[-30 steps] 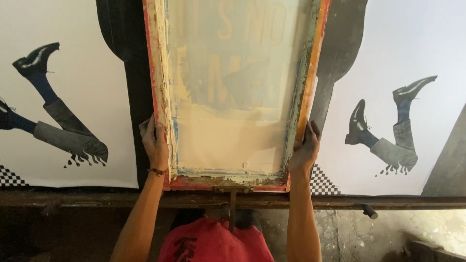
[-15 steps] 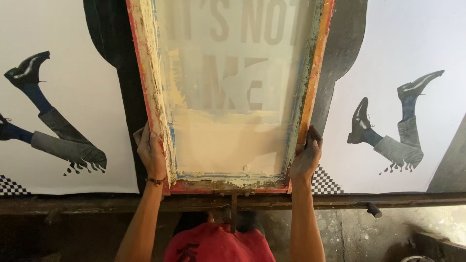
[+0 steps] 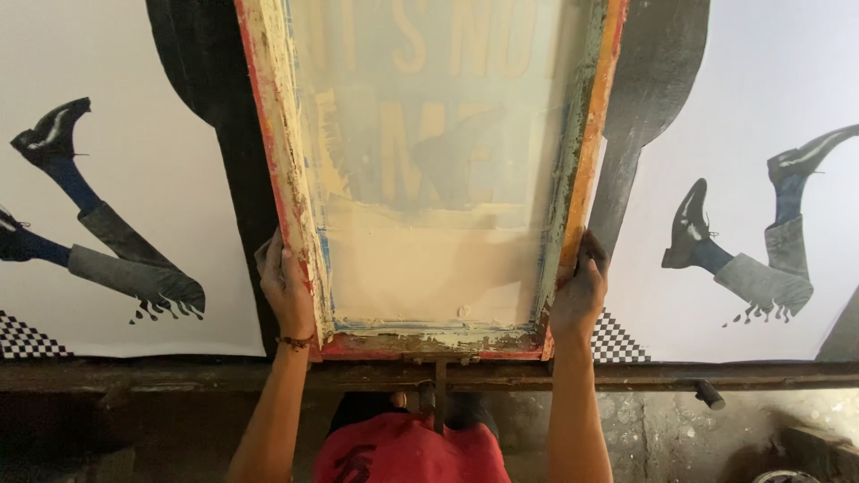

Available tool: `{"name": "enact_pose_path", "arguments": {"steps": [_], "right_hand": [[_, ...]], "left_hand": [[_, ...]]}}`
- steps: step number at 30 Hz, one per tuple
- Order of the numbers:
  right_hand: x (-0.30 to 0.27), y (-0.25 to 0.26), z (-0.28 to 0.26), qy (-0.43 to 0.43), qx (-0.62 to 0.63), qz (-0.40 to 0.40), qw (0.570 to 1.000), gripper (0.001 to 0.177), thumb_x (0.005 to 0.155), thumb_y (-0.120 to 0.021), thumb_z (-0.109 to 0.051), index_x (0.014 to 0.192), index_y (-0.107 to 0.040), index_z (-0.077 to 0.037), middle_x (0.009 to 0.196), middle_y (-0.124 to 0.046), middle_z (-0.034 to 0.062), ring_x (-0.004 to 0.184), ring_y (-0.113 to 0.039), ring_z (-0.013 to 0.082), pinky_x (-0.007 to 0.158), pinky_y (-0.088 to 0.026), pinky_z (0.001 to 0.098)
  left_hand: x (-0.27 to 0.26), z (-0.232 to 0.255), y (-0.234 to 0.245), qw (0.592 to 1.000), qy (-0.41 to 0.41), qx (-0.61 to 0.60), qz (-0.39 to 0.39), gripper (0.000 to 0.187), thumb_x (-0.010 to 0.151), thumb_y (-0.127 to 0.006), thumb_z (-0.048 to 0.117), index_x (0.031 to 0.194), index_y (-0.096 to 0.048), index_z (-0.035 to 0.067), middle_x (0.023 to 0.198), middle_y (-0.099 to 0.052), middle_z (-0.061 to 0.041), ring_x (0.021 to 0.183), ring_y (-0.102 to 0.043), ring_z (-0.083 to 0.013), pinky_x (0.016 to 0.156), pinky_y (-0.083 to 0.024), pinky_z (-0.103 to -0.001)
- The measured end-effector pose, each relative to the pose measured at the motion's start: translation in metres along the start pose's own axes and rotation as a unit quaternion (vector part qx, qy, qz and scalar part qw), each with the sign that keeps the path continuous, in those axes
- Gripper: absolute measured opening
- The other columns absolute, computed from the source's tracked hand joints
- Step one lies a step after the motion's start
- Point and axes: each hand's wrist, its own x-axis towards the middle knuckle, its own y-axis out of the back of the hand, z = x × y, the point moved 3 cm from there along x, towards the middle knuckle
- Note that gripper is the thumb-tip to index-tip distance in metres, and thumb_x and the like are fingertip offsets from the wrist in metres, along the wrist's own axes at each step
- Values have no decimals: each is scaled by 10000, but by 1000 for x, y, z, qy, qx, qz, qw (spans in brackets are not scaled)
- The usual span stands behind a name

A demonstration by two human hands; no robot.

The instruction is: The person applies a white substance to the edges of a screen printing frame using a small container and their fingers. They then flip the frame over and position it onto a printed fabric surface, pressing down on the frame to secure it.

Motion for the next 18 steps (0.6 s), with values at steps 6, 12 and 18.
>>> {"name": "enact_pose_path", "arguments": {"steps": [6, 12, 18], "right_hand": [[13, 32, 30, 23, 34, -13, 999, 378, 1038, -427, -310, 1391, -514, -210, 1408, -587, 30, 1281, -568, 178, 1161, -365, 357], [3, 24, 16, 9, 0, -26, 1000, 298, 1063, -376, -307, 1302, -524, -207, 1379, -592, 38, 1280, -530, 139, 1170, -362, 325], [21, 42, 42, 23, -43, -15, 999, 325, 1043, -482, -275, 1358, -529, -209, 1425, -567, 73, 1300, -508, 206, 1153, -327, 416]], "left_hand": [[3, -21, 4, 1000, -27, -8, -2, 464, 1114, -477, 346, 1484, -587, 89, 1305, -543, -152, 1321, -442, -248, 1158, -294, -478], [-3, -12, 4, 1000, -19, -21, 8, 507, 1115, -478, 413, 1506, -568, 104, 1292, -545, -125, 1314, -443, -220, 1159, -294, -461], [1, -14, 2, 999, -25, 34, -12, 476, 1102, -480, 339, 1508, -551, 100, 1304, -489, -171, 1310, -420, -347, 1158, -244, -528]]}}
